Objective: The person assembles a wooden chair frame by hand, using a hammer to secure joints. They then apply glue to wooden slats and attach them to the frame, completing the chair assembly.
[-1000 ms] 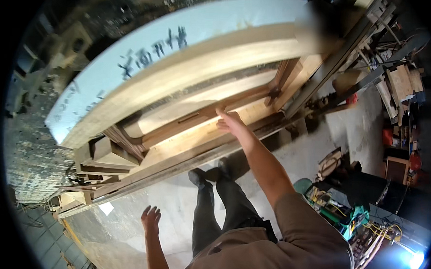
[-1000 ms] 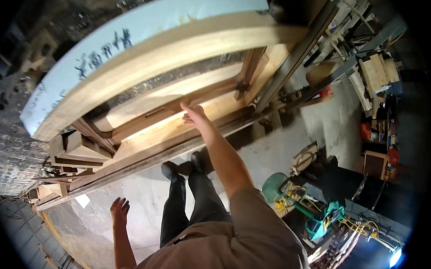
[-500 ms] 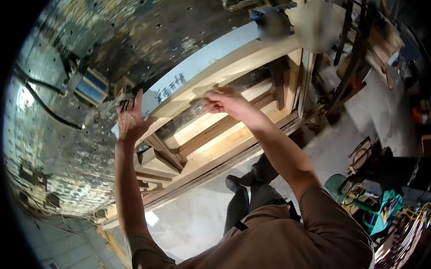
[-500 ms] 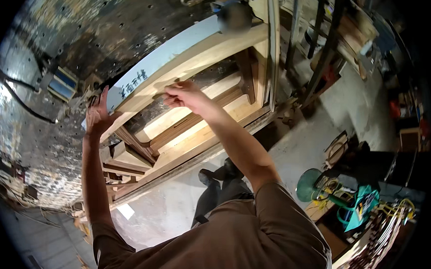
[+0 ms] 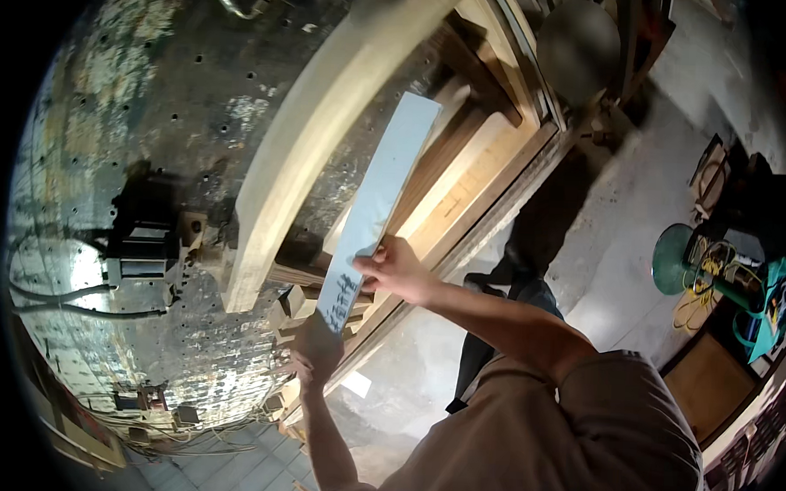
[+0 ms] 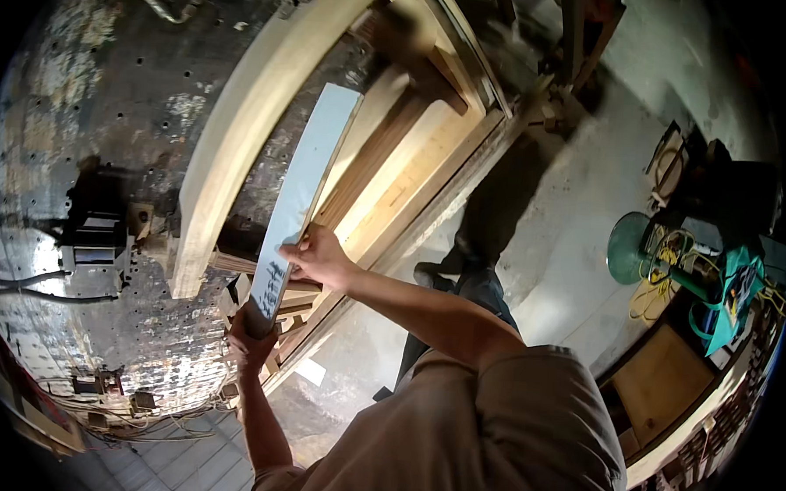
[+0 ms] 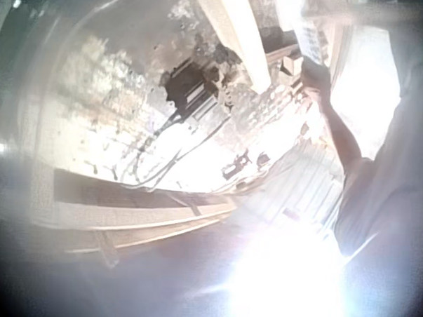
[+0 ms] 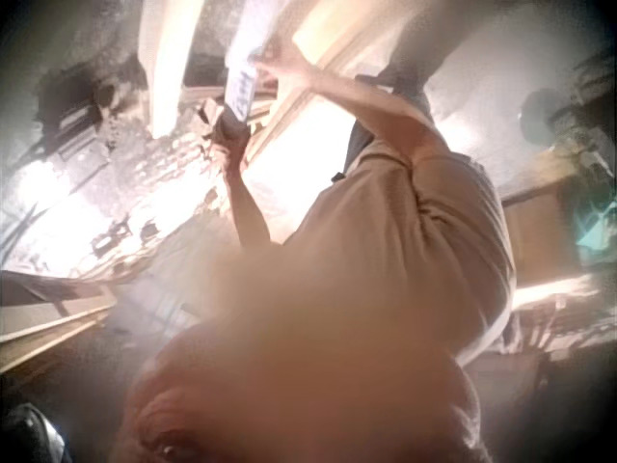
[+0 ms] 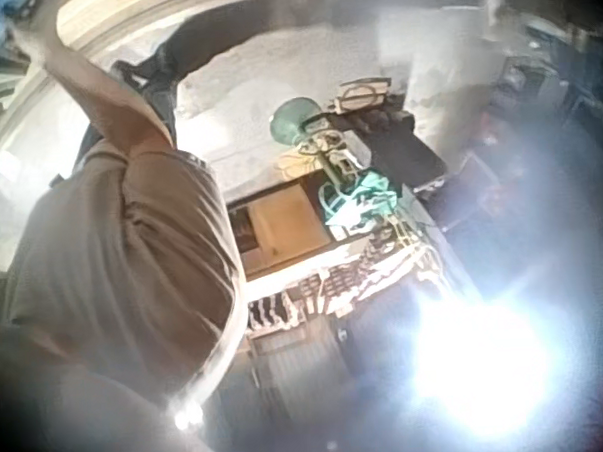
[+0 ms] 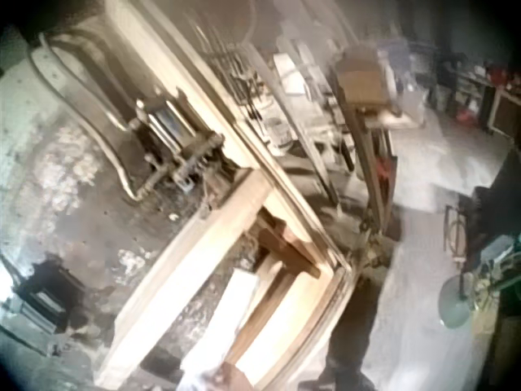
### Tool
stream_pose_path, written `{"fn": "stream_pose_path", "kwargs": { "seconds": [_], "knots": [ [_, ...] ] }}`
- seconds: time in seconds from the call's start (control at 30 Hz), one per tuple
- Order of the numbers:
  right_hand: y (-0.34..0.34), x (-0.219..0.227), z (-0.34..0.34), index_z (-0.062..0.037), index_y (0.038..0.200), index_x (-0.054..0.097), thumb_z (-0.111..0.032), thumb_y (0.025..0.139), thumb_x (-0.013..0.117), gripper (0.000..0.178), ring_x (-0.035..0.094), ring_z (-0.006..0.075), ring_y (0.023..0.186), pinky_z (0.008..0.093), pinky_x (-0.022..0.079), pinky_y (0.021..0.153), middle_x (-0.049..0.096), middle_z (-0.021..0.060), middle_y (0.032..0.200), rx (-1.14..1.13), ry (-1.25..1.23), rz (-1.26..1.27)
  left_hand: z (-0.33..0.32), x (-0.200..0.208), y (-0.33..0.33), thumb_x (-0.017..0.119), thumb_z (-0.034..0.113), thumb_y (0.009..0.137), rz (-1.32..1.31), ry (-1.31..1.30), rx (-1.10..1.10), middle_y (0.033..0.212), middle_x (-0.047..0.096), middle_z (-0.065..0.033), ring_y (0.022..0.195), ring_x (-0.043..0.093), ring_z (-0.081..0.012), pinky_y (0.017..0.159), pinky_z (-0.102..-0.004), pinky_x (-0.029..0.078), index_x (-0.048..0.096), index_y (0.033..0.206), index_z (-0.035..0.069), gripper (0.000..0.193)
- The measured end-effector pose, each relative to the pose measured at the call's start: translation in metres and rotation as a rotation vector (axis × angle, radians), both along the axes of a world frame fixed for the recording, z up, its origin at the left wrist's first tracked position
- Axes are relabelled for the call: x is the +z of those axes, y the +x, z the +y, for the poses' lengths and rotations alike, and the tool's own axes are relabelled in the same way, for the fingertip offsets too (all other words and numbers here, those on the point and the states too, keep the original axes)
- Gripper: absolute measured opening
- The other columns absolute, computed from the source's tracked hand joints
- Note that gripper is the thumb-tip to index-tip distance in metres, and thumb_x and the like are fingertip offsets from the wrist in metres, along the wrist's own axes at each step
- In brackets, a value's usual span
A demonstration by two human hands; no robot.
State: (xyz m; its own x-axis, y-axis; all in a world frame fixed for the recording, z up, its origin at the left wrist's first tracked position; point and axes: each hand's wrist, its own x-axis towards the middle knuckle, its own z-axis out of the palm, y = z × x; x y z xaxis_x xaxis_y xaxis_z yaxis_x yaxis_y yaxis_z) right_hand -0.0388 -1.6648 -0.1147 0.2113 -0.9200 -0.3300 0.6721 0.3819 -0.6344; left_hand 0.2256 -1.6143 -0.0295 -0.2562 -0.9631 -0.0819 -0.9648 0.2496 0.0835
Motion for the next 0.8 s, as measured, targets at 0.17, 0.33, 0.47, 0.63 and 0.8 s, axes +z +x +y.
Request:
{"fn": "stream_pose_path", "kwargs": {
  "seconds": [0.17, 0.33, 0.47, 0.63, 0.8],
  "knots": [
    [-0.041, -0.05, -0.069, 0.012, 0.106, 0.056, -0.013, 0.095, 0.065, 0.029, 0.072, 0.0235, 0.068, 0.0294, 0.063, 0.053, 0.067, 0.0237, 0.087, -0.126, -0.017, 0.258, -0.005, -0.084, 0.027, 0.088, 0.017, 0.065, -0.12, -0.114, 0.191, 0.107, 0.071, -0.0185, 0.093, 0.071, -0.032, 0.081, -0.0409, 0.057, 0.06, 0.128, 0.005, 0.069],
    [-0.047, -0.041, -0.117, 0.0141, 0.105, 0.057, -0.014, 0.095, 0.066, 0.032, 0.073, 0.0248, 0.068, 0.0287, 0.063, 0.051, 0.067, 0.0249, 0.086, -0.132, -0.017, 0.306, -0.027, -0.122, 0.067, 0.085, 0.025, 0.072, 0.087, -0.221, 0.391, 0.12, 0.067, -0.0165, 0.1, 0.068, -0.035, 0.083, -0.04, 0.057, 0.061, 0.127, 0.003, 0.064],
    [-0.047, -0.042, -0.145, 0.0224, 0.122, 0.051, -0.016, 0.094, 0.068, 0.051, 0.074, 0.0277, 0.066, 0.0299, 0.063, 0.051, 0.069, 0.0288, 0.087, -0.057, 0.015, 0.361, -0.053, -0.134, 0.072, 0.09, 0.028, 0.069, 0.16, -0.428, 0.382, 0.114, 0.07, -0.0174, 0.099, 0.07, -0.0356, 0.081, -0.0428, 0.057, 0.06, 0.13, 0.003, 0.073],
    [-0.028, -0.078, -0.18, 0.0163, 0.116, 0.048, -0.008, 0.087, 0.076, 0.047, 0.072, 0.0304, 0.074, 0.0397, 0.067, 0.059, 0.064, 0.023, 0.093, -0.308, 0.022, 0.156, -0.079, -0.146, 0.088, 0.09, 0.021, 0.074, 0.437, -0.348, 0.605, 0.132, 0.062, -0.0138, 0.108, 0.066, -0.0216, 0.081, -0.0362, 0.058, 0.055, 0.136, 0.004, 0.073],
    [-0.042, -0.129, -0.218, 0.0118, 0.126, 0.05, -0.003, 0.09, 0.071, 0.044, 0.07, 0.036, 0.095, 0.046, 0.069, 0.073, 0.062, 0.0232, 0.117, -0.296, -0.193, 0.197, -0.109, -0.116, 0.085, 0.095, 0.029, 0.066, 0.121, -0.666, 0.24, 0.122, 0.06, -0.019, 0.109, 0.061, -0.0313, 0.086, -0.0405, 0.056, 0.057, 0.129, 0.0, 0.08]
  ]
}}
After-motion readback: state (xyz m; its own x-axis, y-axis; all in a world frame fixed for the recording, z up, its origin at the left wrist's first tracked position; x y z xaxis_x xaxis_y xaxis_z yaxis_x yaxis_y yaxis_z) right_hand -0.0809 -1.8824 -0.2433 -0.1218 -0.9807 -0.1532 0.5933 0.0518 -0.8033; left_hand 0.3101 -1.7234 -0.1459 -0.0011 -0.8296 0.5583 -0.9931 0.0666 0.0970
